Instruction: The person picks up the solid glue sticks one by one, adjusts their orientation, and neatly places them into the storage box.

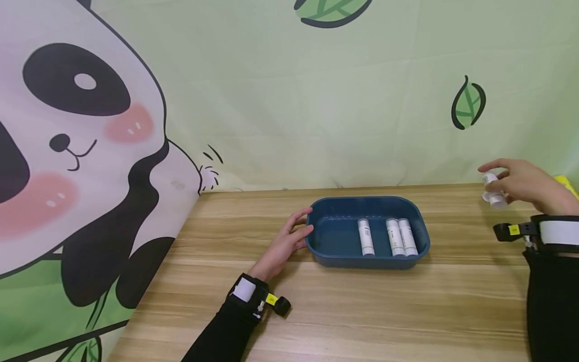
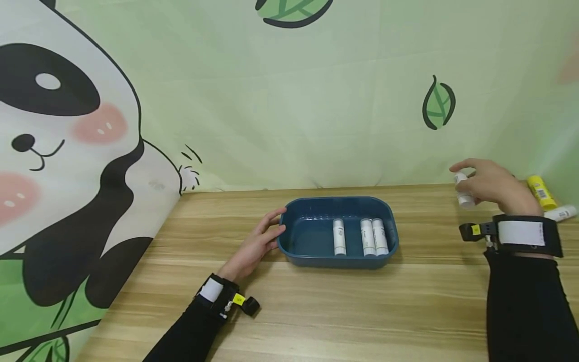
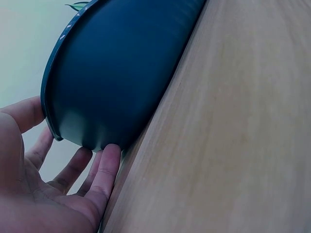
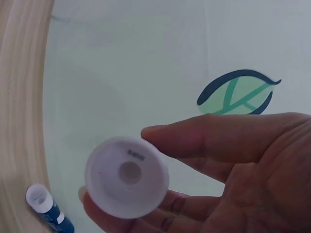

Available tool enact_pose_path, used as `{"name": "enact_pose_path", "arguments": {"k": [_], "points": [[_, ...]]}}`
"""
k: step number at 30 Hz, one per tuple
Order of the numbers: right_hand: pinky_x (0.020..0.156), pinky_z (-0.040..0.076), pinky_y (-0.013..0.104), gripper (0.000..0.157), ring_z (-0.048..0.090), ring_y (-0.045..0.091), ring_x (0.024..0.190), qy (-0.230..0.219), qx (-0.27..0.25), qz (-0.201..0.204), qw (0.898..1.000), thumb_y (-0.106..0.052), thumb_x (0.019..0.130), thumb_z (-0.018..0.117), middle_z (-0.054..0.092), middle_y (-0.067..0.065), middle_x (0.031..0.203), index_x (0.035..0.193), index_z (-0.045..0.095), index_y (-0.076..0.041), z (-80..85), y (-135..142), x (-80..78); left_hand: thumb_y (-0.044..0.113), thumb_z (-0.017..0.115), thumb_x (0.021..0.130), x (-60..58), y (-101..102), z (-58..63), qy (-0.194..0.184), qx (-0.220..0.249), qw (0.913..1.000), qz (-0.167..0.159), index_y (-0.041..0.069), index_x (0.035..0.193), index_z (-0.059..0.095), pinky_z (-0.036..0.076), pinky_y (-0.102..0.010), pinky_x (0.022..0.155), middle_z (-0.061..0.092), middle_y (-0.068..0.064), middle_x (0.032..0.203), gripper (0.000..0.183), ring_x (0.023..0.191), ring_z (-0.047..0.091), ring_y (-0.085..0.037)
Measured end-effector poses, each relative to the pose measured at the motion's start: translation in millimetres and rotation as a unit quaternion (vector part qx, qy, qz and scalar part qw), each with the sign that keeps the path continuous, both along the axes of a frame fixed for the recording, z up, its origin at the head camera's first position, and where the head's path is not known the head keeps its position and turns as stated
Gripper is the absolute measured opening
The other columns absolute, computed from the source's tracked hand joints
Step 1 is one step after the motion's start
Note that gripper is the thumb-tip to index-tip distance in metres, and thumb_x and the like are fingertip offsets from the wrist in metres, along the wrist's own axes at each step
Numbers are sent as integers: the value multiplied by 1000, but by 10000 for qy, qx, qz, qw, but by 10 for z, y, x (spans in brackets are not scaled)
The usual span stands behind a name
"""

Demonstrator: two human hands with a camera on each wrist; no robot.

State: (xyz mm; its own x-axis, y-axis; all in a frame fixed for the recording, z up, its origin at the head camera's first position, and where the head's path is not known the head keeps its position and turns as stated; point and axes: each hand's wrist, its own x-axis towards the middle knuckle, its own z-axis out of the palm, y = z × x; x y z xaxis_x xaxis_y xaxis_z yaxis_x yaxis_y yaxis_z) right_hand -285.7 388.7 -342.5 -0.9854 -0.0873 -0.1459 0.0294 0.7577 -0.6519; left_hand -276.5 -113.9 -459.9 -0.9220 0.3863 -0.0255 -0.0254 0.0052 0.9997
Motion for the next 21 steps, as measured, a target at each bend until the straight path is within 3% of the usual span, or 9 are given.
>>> {"name": "enact_pose_path", "arguments": {"k": [21], "points": [[68, 57, 37, 49, 59, 42, 94, 193, 308, 472, 9982, -2, 102, 54, 44, 50, 127, 145, 38, 15, 163, -316, 53, 27, 58, 108, -12, -11, -8, -12, -50, 10000, -26, 23, 159, 41, 50, -33, 100, 34, -14, 154, 54, 131, 50, -29]]}}
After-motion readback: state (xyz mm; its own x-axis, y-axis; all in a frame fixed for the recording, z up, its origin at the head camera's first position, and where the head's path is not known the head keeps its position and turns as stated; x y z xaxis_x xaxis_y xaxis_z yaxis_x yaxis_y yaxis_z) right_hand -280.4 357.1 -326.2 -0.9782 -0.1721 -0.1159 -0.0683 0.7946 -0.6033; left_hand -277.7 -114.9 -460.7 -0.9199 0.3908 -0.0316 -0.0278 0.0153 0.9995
